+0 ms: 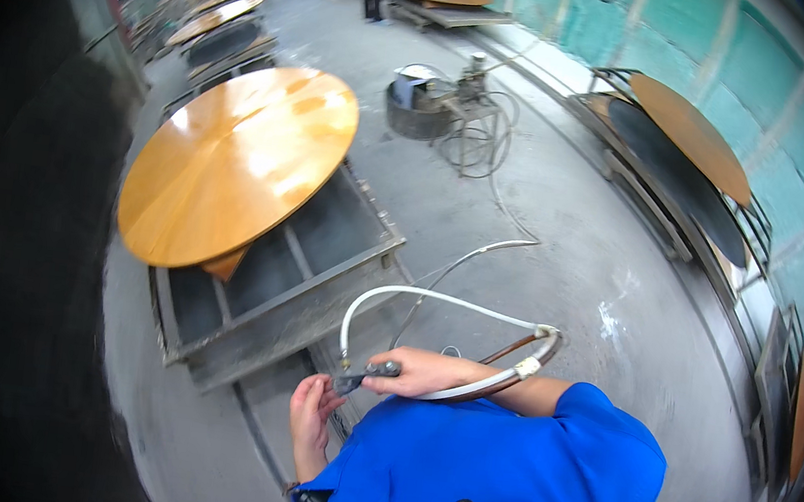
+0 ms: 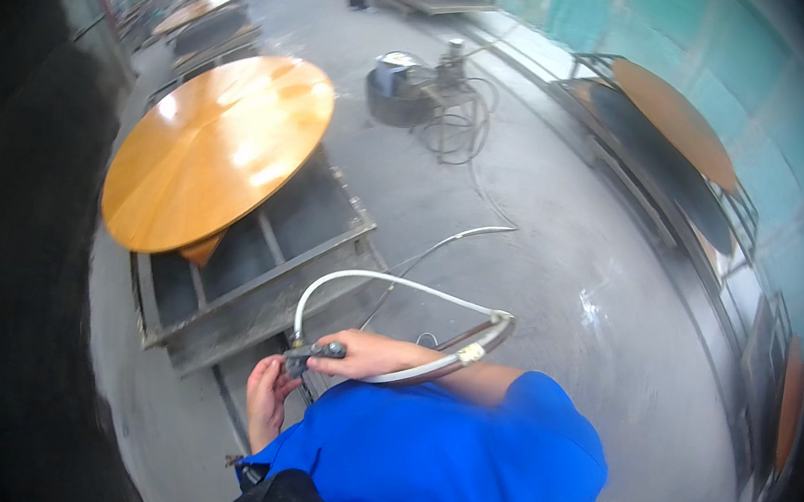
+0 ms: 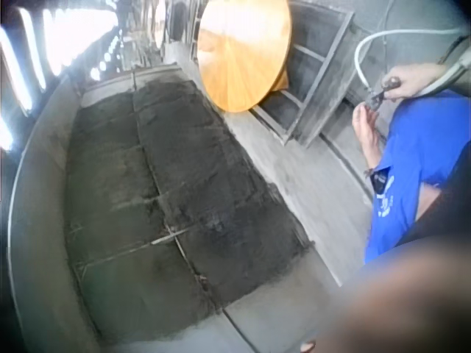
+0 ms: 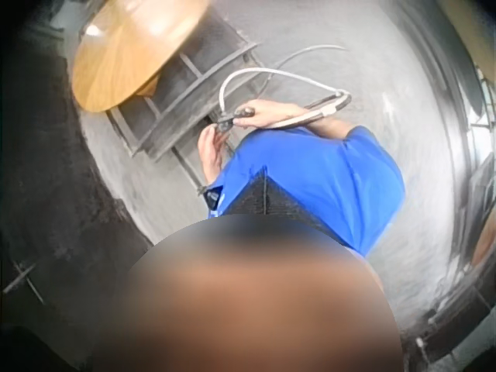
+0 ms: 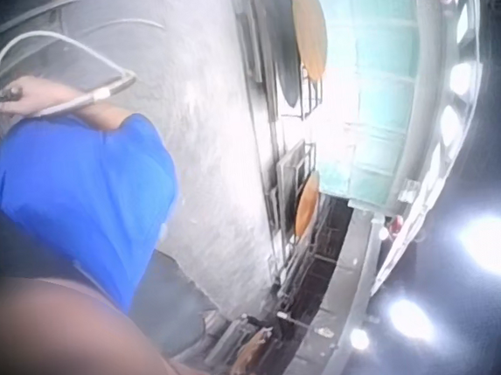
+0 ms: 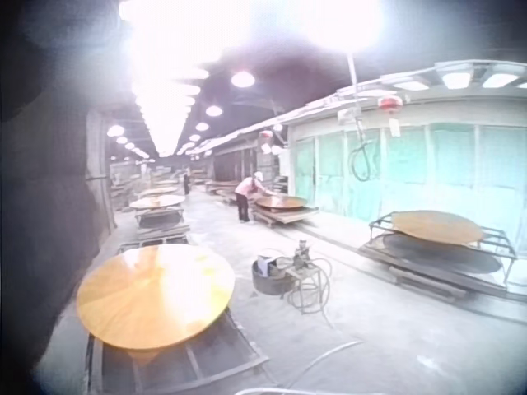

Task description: The person uses a spray gun to apply a finish to large circular wooden tabletops. They move around each table to cover the surface evenly, then walk to the next table and repeat the process.

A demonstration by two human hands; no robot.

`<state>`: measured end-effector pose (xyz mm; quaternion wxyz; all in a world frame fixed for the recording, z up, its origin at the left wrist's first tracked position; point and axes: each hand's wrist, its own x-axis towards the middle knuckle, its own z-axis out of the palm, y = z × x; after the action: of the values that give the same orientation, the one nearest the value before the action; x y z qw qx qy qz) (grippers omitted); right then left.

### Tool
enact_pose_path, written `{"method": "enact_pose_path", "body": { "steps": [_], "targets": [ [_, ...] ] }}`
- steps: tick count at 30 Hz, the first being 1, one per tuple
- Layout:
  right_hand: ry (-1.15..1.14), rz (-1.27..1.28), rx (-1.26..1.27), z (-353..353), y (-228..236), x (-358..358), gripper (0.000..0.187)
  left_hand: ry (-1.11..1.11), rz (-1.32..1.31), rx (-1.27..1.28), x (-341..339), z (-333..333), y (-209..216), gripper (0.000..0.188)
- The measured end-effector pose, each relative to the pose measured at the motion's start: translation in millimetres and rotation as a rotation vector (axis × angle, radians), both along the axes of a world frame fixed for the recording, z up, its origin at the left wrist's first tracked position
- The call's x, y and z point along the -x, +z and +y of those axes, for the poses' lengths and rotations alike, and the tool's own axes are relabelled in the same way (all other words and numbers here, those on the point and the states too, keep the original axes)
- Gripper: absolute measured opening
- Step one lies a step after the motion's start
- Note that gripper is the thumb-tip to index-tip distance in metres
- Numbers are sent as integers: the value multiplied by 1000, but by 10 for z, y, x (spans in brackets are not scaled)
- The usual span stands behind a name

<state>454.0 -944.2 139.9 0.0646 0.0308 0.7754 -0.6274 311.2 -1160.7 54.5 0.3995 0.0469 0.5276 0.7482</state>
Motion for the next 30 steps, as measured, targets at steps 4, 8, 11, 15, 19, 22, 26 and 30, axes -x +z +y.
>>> {"method": "enact_pose_path", "body": {
  "steps": [4, 8, 11, 15, 19, 22, 26, 30],
  "targets": [
    [16, -13, -94, 6, 96, -88, 50, -40, 59, 32, -56, 39, 73, 18],
    [-41, 41, -10, 2, 94, -165, 54, -102, 71, 47, -54, 95, 30, 17],
    [-144, 36, 115, 38, -28, -203, 53, -244, 201, 192, -25, 193, -165, 21],
    [-387, -84, 304, 188, -225, -329, 50, -657, 655, 350, -118, 464, -470, 57],
    [-552, -97, 408, 592, -283, -679, 40, -836, 781, 354, -388, 951, -532, 68],
    [-613, 54, 548, 916, -264, -1052, 22, -879, 1078, 418, -516, 1474, -472, 54],
    [-678, 90, 563, 1375, -266, -1606, 27, -910, 1347, 281, -796, 2340, -566, 24],
    [-917, 89, 588, 1838, -333, -2279, 52, -648, 1244, 60, -1184, 3224, -636, 15]
  ]
}}
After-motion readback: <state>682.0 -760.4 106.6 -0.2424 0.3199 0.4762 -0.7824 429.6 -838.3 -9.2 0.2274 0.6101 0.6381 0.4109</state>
